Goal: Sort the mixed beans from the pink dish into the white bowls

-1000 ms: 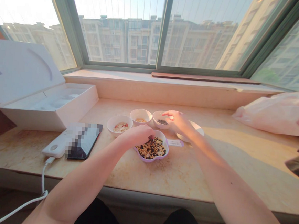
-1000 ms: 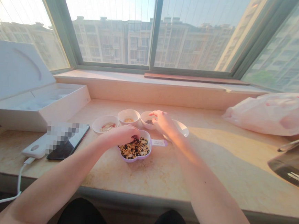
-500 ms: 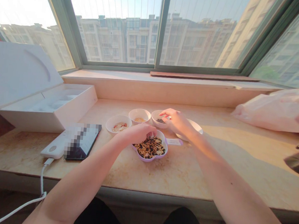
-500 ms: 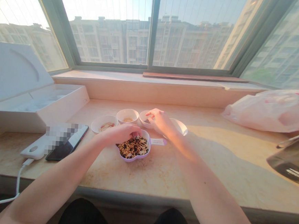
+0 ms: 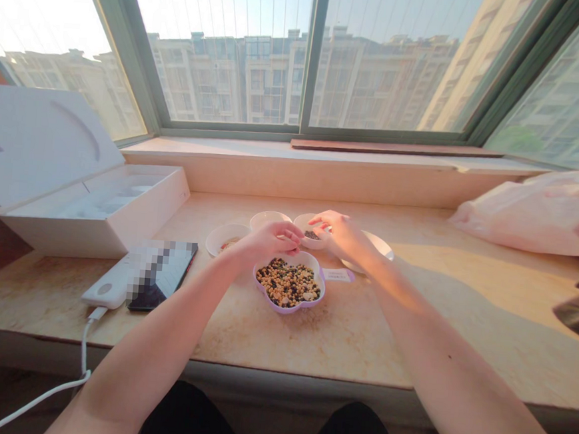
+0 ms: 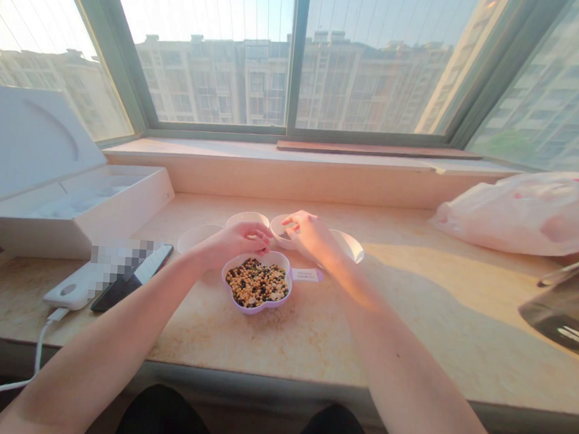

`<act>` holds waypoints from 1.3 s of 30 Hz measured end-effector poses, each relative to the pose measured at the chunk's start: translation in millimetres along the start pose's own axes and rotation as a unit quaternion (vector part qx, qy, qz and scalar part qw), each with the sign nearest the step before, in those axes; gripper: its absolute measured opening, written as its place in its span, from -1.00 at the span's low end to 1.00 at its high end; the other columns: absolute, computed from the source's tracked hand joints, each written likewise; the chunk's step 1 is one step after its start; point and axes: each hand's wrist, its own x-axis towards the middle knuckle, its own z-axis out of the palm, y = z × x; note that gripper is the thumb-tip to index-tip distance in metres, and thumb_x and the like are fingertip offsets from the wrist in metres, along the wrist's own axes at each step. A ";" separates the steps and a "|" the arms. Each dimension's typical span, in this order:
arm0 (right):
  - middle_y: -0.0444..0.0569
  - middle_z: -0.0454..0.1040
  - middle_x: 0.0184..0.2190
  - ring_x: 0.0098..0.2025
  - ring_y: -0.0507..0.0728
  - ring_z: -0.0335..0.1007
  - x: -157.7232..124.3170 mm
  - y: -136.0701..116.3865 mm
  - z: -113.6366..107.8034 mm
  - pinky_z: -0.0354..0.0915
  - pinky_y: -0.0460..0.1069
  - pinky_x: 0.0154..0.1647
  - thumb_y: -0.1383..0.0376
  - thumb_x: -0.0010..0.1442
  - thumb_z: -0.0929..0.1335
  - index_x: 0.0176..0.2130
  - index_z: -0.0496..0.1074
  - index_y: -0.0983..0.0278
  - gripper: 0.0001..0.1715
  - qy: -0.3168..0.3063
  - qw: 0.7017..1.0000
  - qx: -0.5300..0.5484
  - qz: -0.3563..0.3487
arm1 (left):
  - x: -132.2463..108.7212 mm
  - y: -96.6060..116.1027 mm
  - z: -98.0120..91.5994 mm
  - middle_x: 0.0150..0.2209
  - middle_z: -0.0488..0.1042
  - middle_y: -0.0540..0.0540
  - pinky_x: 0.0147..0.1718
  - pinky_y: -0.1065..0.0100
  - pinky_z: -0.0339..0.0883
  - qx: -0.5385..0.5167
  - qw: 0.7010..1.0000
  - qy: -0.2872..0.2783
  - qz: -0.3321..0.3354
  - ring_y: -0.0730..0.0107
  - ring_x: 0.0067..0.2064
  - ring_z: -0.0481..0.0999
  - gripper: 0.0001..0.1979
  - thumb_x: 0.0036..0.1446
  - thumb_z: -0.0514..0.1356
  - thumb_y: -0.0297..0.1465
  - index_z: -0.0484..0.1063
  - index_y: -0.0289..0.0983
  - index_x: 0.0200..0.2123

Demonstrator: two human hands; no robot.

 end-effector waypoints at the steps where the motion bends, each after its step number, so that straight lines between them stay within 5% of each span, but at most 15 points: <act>1: 0.09 0.62 -0.03 -0.09 0.19 0.56 0.0 -0.1 0.3 0.40 0.06 -0.01 0.37 0.24 0.36 -0.09 0.60 0.30 -0.74 0.004 1.000 -0.001 0.003 | -0.1 -0.3 -0.4 -0.14 0.55 -0.13 0.00 0.28 0.48 -0.013 1.000 0.007 -0.003 0.47 -0.17 0.60 -0.80 0.25 0.21 -0.58 0.47 -0.33 -0.06; 6: 0.06 0.65 -0.21 -0.21 0.17 0.55 -2.2 -4.9 -1.0 0.41 0.05 -0.09 0.33 0.25 0.39 -0.14 0.63 0.28 -0.77 0.032 0.999 -0.004 0.016 | 3.4 -8.7 -2.5 -0.24 0.52 -0.07 -0.08 0.30 0.49 -0.099 0.994 0.028 0.047 0.47 -0.24 0.60 -0.81 0.14 0.33 -0.55 0.50 -0.35 -0.15; 10: -0.02 0.64 -0.32 -0.30 0.14 0.52 -7.2 -16.8 -3.1 0.40 0.02 -0.21 0.18 0.25 0.43 -0.14 0.65 0.24 -0.75 -0.030 0.997 0.071 -0.025 | 5.5 -11.6 -1.6 -0.24 0.54 -0.07 -0.10 0.30 0.48 -0.143 0.986 0.053 0.064 0.48 -0.27 0.59 -0.77 0.08 0.36 -0.57 0.50 -0.35 -0.16; 16: -0.01 0.64 -0.26 -0.30 0.11 0.51 -12.2 -25.1 1.2 0.36 -0.02 -0.30 0.13 0.19 0.47 -0.11 0.64 0.25 -0.67 -0.053 0.980 0.178 -0.078 | 3.3 -3.4 1.4 -0.27 0.58 -0.10 -0.07 0.24 0.50 -0.158 0.981 0.100 0.051 0.45 -0.28 0.61 -0.74 0.11 0.38 -0.54 0.49 -0.35 -0.12; 24: -0.01 0.63 -0.27 -0.32 0.11 0.50 -13.4 -25.5 10.3 0.33 -0.03 -0.31 0.07 0.18 0.47 -0.26 0.66 0.26 -0.69 -0.022 0.984 0.160 -0.070 | 4.2 -0.6 8.9 -0.27 0.59 -0.14 -0.14 0.26 0.53 -0.109 0.982 0.147 0.056 0.36 -0.28 0.63 -0.75 0.10 0.40 -0.44 0.48 -0.38 -0.17; 27: -0.05 0.62 -0.35 -0.32 0.12 0.48 -12.7 -24.7 10.3 0.32 -0.03 -0.29 0.12 0.23 0.42 -0.24 0.66 0.25 -0.71 -0.010 0.990 0.122 -0.067 | 5.7 -3.1 6.0 -0.25 0.59 -0.14 -0.15 0.28 0.52 -0.020 0.987 0.139 0.073 0.37 -0.25 0.62 -0.90 0.21 0.29 -0.43 0.51 -0.35 -0.23; 30: -0.04 0.62 -0.37 -0.32 0.13 0.48 -9.7 -19.3 8.0 0.30 -0.01 -0.25 0.18 0.27 0.37 -0.25 0.65 0.26 -0.73 0.026 0.998 0.048 -0.032 | 3.9 -4.4 0.0 -0.31 0.59 -0.09 -0.17 0.33 0.46 0.191 0.972 0.116 0.074 0.34 -0.24 0.58 -0.86 0.22 0.17 -0.52 0.54 -0.33 -0.35; 34: 0.02 0.66 -0.24 -0.21 0.19 0.51 -2.6 -3.7 6.9 0.28 0.01 -0.21 0.25 0.29 0.33 -0.25 0.63 0.25 -0.73 0.046 0.997 -0.051 0.034 | -5.4 0.3 -0.2 -0.25 0.62 -0.11 -0.17 0.34 0.38 0.445 0.894 0.034 0.049 0.28 -0.17 0.55 -0.71 0.20 0.07 -0.58 0.60 -0.28 -0.26; 39: 0.07 0.65 -0.13 -0.12 0.22 0.53 4.8 16.4 11.4 0.30 0.01 -0.15 0.28 0.31 0.31 -0.19 0.63 0.23 -0.72 0.005 0.993 -0.106 0.041 | -16.6 9.7 13.5 -0.25 0.63 -0.14 -0.24 0.37 0.35 0.570 0.816 -0.079 0.049 0.28 -0.21 0.56 -0.64 0.13 0.05 -0.65 0.61 -0.25 -0.24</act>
